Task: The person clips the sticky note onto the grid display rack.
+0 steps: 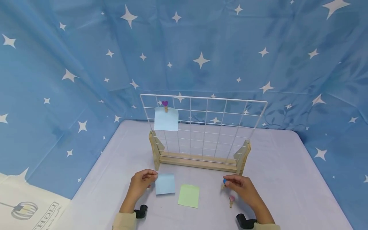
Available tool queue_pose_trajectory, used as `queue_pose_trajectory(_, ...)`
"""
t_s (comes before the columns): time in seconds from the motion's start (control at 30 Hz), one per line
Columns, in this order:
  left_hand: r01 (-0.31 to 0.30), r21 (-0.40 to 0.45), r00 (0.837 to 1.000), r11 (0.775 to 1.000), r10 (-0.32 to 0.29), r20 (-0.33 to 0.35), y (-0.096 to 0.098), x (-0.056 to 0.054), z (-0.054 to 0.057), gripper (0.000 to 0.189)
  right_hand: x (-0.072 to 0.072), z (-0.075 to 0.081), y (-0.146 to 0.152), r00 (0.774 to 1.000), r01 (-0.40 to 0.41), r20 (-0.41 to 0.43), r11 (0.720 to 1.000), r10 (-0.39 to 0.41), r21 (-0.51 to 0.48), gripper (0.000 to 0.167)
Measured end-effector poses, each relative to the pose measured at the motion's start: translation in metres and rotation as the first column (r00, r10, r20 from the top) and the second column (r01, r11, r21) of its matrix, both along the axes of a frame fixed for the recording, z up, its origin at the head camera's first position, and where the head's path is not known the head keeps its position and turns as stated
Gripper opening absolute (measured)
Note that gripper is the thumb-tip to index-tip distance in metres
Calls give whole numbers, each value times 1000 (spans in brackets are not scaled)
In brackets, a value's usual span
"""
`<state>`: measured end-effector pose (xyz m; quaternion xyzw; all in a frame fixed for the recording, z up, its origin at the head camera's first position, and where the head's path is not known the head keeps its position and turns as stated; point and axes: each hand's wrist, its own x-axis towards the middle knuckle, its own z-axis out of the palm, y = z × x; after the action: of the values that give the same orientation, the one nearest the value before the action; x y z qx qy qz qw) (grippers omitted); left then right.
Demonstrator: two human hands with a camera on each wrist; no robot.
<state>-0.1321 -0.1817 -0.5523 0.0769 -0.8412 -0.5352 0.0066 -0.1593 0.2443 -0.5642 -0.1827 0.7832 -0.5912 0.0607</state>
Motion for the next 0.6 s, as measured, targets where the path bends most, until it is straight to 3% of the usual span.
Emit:
queue_pose_trajectory(0.43,3,25,1000,1000,-3,-21,6,5,4,10,1,11,-4,996,-13,-84,1000,13,-4,17)
queue_pose_trajectory(0.6,8,40,999,999,-6,-32,10,6,9,10,2,17,-7,997,13,-71,1000,-12,7,18)
